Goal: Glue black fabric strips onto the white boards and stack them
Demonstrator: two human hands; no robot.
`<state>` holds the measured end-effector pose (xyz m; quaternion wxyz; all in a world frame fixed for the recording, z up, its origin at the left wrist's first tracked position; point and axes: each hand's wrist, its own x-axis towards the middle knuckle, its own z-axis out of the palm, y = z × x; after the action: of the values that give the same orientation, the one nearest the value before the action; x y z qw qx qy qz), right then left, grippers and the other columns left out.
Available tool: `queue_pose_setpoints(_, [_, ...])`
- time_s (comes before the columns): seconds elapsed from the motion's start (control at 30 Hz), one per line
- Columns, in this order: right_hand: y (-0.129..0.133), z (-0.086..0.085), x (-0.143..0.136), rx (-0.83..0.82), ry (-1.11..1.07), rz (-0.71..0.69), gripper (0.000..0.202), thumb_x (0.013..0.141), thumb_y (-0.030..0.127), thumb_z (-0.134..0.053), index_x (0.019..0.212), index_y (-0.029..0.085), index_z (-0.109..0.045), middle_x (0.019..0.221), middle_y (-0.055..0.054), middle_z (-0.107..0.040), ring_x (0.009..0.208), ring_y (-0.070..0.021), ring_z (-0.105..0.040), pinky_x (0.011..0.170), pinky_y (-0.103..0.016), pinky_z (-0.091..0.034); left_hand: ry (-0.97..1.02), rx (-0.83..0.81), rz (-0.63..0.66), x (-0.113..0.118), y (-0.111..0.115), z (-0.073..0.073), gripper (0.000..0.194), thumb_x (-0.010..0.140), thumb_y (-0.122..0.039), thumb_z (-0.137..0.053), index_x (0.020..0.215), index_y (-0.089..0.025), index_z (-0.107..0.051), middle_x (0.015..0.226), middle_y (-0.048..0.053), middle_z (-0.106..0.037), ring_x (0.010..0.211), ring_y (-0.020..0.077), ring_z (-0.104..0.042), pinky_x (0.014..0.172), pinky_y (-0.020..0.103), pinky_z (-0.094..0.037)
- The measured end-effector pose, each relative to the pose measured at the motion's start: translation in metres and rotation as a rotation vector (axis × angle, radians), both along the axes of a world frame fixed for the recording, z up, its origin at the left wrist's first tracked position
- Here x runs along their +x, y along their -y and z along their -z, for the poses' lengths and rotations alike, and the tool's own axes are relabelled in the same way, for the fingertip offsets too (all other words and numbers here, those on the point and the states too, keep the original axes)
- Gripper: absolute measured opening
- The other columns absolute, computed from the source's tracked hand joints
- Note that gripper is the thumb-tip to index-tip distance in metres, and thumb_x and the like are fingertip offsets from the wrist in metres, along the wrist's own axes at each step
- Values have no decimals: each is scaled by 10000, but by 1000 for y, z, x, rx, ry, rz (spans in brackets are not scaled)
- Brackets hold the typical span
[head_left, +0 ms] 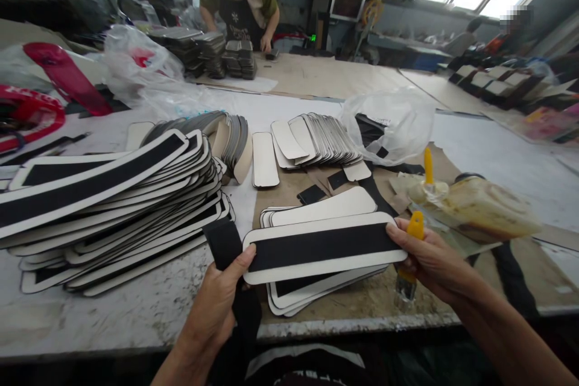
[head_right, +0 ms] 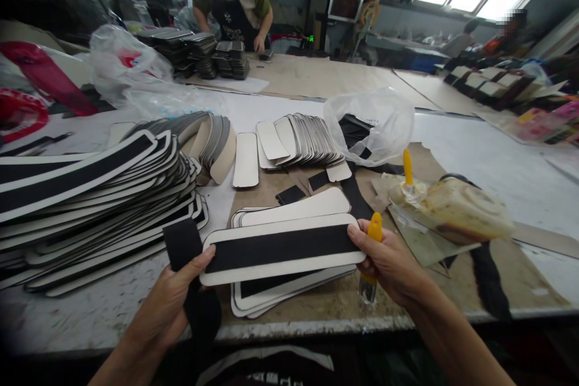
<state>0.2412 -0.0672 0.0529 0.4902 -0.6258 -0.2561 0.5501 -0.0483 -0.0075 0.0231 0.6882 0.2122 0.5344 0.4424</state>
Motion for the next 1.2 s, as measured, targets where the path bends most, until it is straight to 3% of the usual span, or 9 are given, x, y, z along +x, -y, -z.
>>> queue_pose_setpoints(0.13, [4,2,1,12,-126,26,370,687,404,-766,726,182,-472,555,87,-343,437,-14,-238,373,-117,-252,101,-27,-7,1,2,0,420,640,-224,-777,1036,-151,-657,844,42,-693,704,163,-631,557,211,-482])
queue_pose_setpoints(0.23, [5,4,2,8,-151,47,368,668,408,-777,748,187,-494,569,84,-337,449,-22,-228,369,-121,-256,147,-38,-17,2,5,2,379,646,-212,-771,1005,-161,-660,803,27,-674,623,137,-601,528,205,-471])
queue_pose_setpoints(0.33, [7,8,4,-34,-46,60,391,676,435,-763,711,190,-461,547,85,-324,452,-31,-231,370,-124,-253,116,16,17,3,7,6,233,687,-317,-756,807,-147,-650,631,-17,-586,495,82,-497,451,172,-406])
queue_pose_setpoints(0.4, [7,11,5,-64,60,55,416,676,470,-750,700,192,-442,537,84,-322,453,-37,-239,370,-129,-245,63,56,54,4,9,7,290,722,-408,-719,688,-147,-597,556,-39,-514,469,65,-441,436,158,-374])
queue_pose_setpoints(0.57, [8,16,6,-75,275,5,438,703,545,-688,702,202,-415,548,84,-305,457,-53,-246,368,-159,-222,-85,77,91,3,10,7,379,745,-521,-652,648,-164,-572,521,-37,-504,466,74,-427,433,160,-372])
queue_pose_setpoints(0.7, [8,15,5,-28,357,-83,418,762,558,-614,709,209,-391,591,82,-291,468,-59,-280,402,-182,-263,-205,9,102,0,8,8,295,650,-406,-775,810,-191,-650,631,-13,-635,591,148,-590,563,216,-499])
queue_pose_setpoints(0.8, [7,15,6,-4,392,-167,407,779,552,-589,699,205,-390,594,79,-308,472,-60,-309,419,-190,-274,-209,-59,103,1,5,11,347,652,-366,-777,945,-220,-663,797,14,-714,741,214,-664,691,282,-546])
queue_pose_setpoints(1.0, [10,12,8,27,463,-251,337,792,493,-589,720,181,-487,604,58,-382,505,-70,-333,437,-197,-288,-279,-156,81,5,6,8,338,695,-392,-736,980,-223,-671,852,34,-738,904,283,-668,858,363,-530])
queue_pose_setpoints(1.2, [11,10,7,52,486,-231,297,793,454,-611,718,174,-545,654,30,-453,576,-95,-395,505,-208,-353,-168,-85,87,4,12,10,439,660,-323,-779,1075,-244,-659,936,27,-733,993,264,-644,901,323,-507])
